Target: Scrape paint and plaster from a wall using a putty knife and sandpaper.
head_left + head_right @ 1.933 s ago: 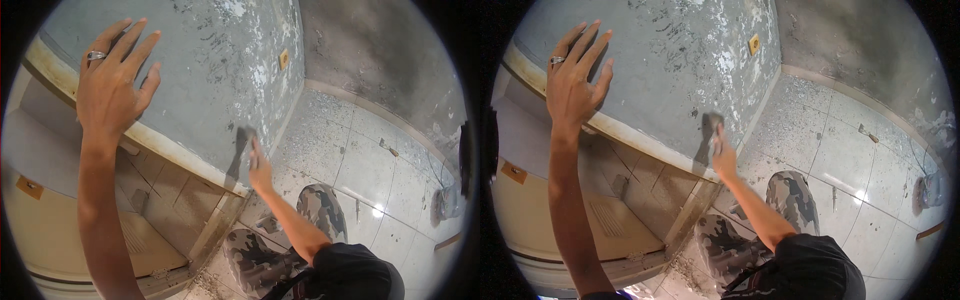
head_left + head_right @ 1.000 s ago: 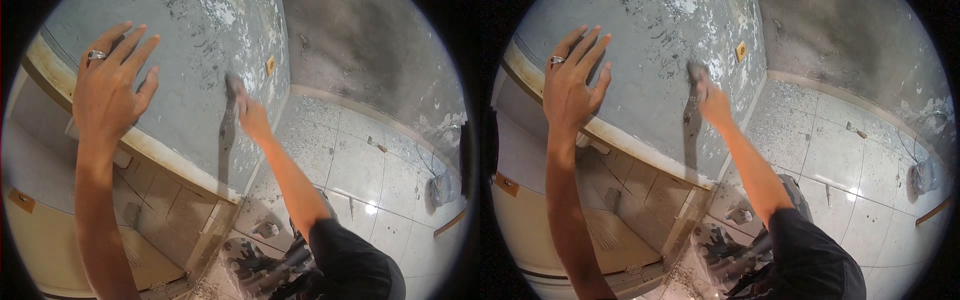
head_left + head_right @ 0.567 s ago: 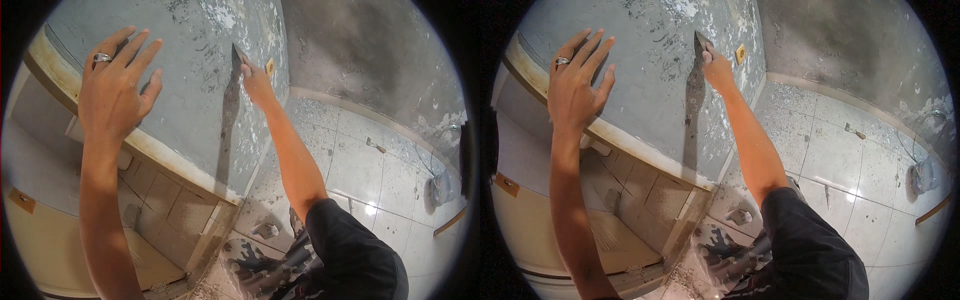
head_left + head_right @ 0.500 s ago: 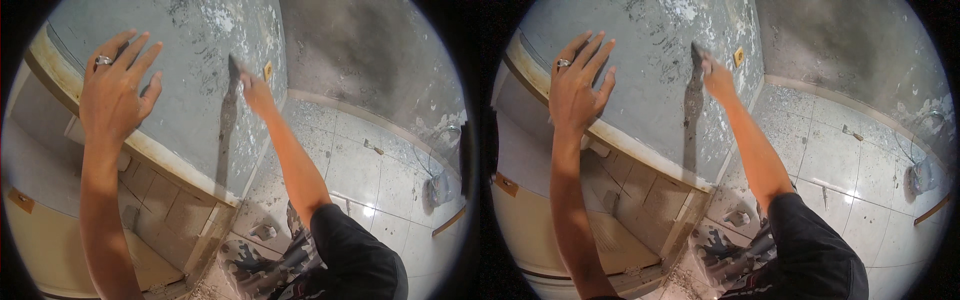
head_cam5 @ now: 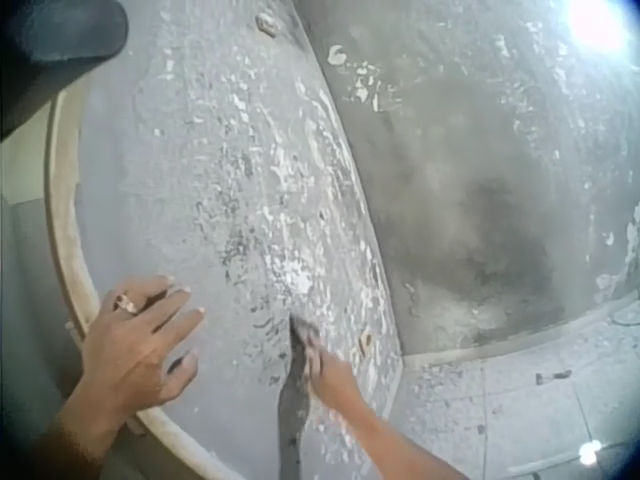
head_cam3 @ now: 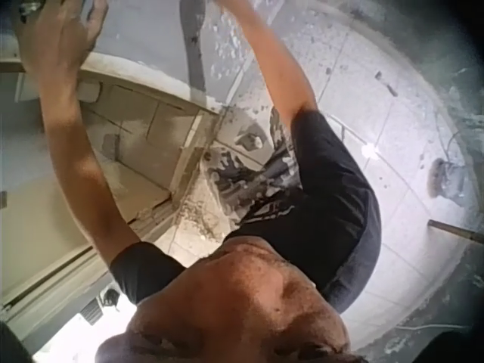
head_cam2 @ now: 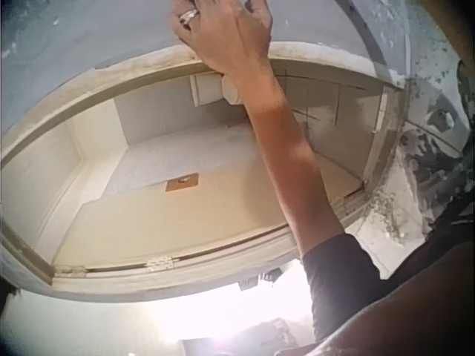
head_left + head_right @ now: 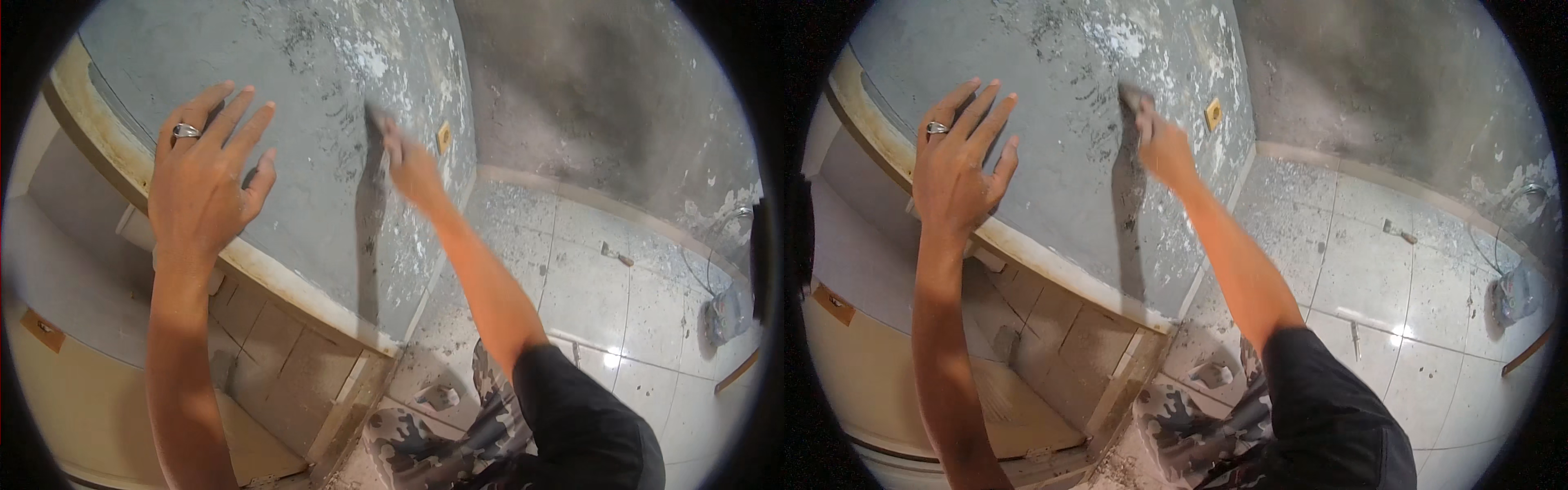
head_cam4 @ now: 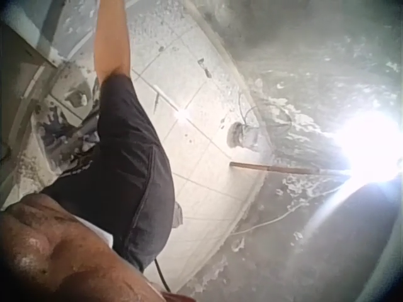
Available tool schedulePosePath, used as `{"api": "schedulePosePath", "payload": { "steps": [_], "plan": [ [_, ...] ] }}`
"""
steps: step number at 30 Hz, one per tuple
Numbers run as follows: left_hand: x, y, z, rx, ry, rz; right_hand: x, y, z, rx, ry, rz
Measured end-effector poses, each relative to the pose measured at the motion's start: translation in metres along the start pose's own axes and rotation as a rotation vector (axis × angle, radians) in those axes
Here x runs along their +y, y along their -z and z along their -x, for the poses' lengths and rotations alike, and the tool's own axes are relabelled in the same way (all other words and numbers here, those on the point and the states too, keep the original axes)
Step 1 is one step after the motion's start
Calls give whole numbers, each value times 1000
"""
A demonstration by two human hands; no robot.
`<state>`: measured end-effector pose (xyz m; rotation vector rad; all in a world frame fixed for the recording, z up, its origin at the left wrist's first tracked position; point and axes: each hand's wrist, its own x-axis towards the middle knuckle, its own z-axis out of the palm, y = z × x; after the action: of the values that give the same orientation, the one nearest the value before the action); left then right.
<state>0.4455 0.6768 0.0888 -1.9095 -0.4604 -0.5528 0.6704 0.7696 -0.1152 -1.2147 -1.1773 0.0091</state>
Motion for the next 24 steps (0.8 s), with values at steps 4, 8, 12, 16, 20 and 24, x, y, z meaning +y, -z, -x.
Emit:
{"api": "schedulePosePath", "payload": {
  "steps": [4,8,12,16,20,24],
  "plan": [
    [-4,2,6,-23,12,1,-10,19,-54,-87,-278,-18],
    [-4,6,6,-5,8,-14,-2,-4,10,-45,36,87],
    [2,5,0,3,2,24,23,7,-65,-11,-84,236],
    [-2,6,4,20,17,-1,4,23,-76,-133,-375,-27],
    [-1,-2,9,1,15,0,-4,-8,11,-48,35,16],
    [-4,4,6,-10,5,-21,-6,9,-84,-54,-389,-90]
  ]
}}
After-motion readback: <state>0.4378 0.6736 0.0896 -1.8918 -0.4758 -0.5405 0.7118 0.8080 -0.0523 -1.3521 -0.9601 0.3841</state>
